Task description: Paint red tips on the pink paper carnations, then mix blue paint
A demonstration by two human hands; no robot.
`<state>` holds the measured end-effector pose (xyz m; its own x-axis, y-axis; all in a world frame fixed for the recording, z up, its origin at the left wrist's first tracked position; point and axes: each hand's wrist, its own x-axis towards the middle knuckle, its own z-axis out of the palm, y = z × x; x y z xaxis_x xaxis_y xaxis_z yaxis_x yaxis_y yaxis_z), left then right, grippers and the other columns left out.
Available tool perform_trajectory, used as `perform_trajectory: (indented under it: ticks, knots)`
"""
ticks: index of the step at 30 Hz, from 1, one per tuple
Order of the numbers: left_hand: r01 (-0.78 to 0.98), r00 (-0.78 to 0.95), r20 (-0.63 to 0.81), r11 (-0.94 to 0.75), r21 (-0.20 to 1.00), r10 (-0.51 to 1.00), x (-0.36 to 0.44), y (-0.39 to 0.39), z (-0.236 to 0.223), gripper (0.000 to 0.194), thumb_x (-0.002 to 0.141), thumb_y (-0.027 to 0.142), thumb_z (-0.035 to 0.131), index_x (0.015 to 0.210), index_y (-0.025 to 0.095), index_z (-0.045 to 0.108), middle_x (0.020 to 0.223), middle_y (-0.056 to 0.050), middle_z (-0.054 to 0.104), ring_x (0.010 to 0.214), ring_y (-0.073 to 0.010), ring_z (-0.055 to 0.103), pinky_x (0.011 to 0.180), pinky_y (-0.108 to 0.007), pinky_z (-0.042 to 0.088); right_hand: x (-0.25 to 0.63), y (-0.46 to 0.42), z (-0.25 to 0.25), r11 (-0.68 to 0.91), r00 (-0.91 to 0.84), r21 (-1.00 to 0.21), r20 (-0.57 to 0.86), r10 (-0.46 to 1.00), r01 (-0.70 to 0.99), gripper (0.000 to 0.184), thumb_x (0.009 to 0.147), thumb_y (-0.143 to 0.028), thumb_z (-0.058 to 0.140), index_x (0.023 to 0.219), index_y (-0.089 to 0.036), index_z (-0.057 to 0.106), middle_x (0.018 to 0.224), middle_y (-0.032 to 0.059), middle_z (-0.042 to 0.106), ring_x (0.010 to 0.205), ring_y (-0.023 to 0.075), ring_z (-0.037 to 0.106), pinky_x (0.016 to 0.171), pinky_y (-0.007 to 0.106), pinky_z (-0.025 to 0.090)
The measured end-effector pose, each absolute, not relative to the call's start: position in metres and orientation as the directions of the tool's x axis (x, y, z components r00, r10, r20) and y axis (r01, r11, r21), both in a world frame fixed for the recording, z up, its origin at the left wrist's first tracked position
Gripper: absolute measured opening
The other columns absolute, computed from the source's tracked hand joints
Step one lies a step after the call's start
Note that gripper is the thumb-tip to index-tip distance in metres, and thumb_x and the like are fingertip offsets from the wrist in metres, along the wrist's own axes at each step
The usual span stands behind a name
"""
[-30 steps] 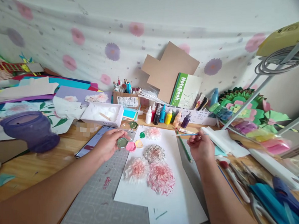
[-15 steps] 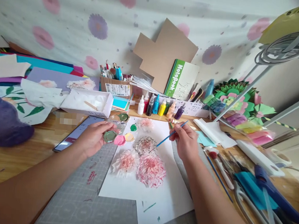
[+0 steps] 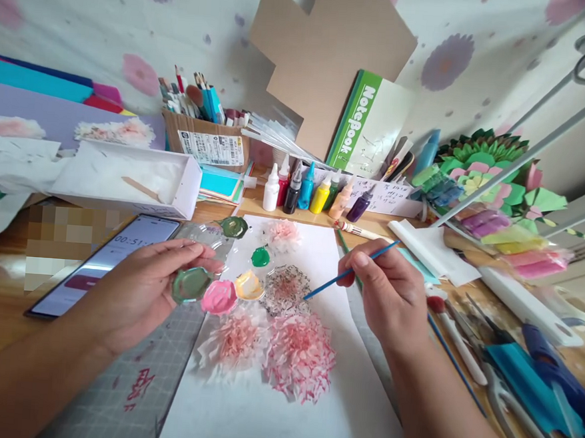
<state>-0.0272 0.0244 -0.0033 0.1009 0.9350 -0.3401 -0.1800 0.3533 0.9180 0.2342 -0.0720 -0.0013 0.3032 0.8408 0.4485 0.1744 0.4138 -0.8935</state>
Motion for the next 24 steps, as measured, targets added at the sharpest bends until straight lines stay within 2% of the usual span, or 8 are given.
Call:
perform_trajectory:
  ticks: [6,11,17,21,24]
  knots:
    - [-0.189,0.136,-0.35,0.371,0.909,0.927,-0.028,0.026,-0.01,0.027,0.05,0.035,0.089,0.07,0.02,0.079,0.073,-0.008,0.078,0.066,-0.018,0.07,0.053,-0.02,0.056,0.232,-0.072,0.0,0.442,0.257,-0.847,0.516,0.818,0.294,0.021,0.096,-0.031,0.062,0.077,-0.021,0.066,0.065,-0.003,0.066,0.06,0.009,0.062,0.057,0.02,0.049]
    - [-0.191,0.128,-0.355,0.374,0.908,0.926,-0.029,0.026,-0.009,0.034,0.044,0.034,0.094,0.069,0.017,0.077,0.069,-0.007,0.078,0.065,-0.0178,0.07,0.053,-0.02,0.055,0.233,-0.073,0.003,0.45,0.247,-0.822,0.544,0.802,0.349,0.022,0.095,-0.032,0.063,0.077,-0.02,0.066,0.066,-0.0021,0.066,0.059,0.0091,0.061,0.055,0.02,0.048]
    - [-0.211,0.166,-0.35,0.379,0.901,0.922,-0.03,0.023,-0.009,0.03,0.056,0.035,0.091,0.073,0.015,0.076,0.069,-0.009,0.077,0.065,-0.0169,0.069,0.053,-0.019,0.052,0.24,-0.075,0.004,0.493,0.369,-0.834,0.552,0.748,0.248,0.02,0.092,-0.034,0.067,0.077,-0.02,0.069,0.069,0.0009,0.066,0.063,0.0141,0.061,0.055,0.025,0.048]
    - [-0.225,0.204,-0.338,0.38,0.897,0.919,-0.032,0.022,-0.011,0.021,0.067,0.034,0.085,0.074,0.017,0.075,0.072,-0.009,0.078,0.068,-0.0178,0.07,0.053,-0.02,0.051,0.239,-0.071,0.004,0.525,0.489,-0.842,0.513,0.705,0.126,0.022,0.086,-0.035,0.072,0.072,-0.019,0.067,0.065,0.0002,0.064,0.058,0.0127,0.059,0.053,0.025,0.045]
    - [-0.223,0.205,-0.333,0.375,0.9,0.921,-0.033,0.022,-0.01,0.018,0.068,0.032,0.084,0.073,0.018,0.076,0.073,-0.009,0.077,0.066,-0.0179,0.07,0.051,-0.02,0.051,0.24,-0.064,0.004,0.534,0.552,-0.844,0.473,0.687,0.059,0.024,0.082,-0.035,0.074,0.068,-0.018,0.065,0.062,0.0002,0.064,0.052,0.0115,0.058,0.05,0.024,0.044]
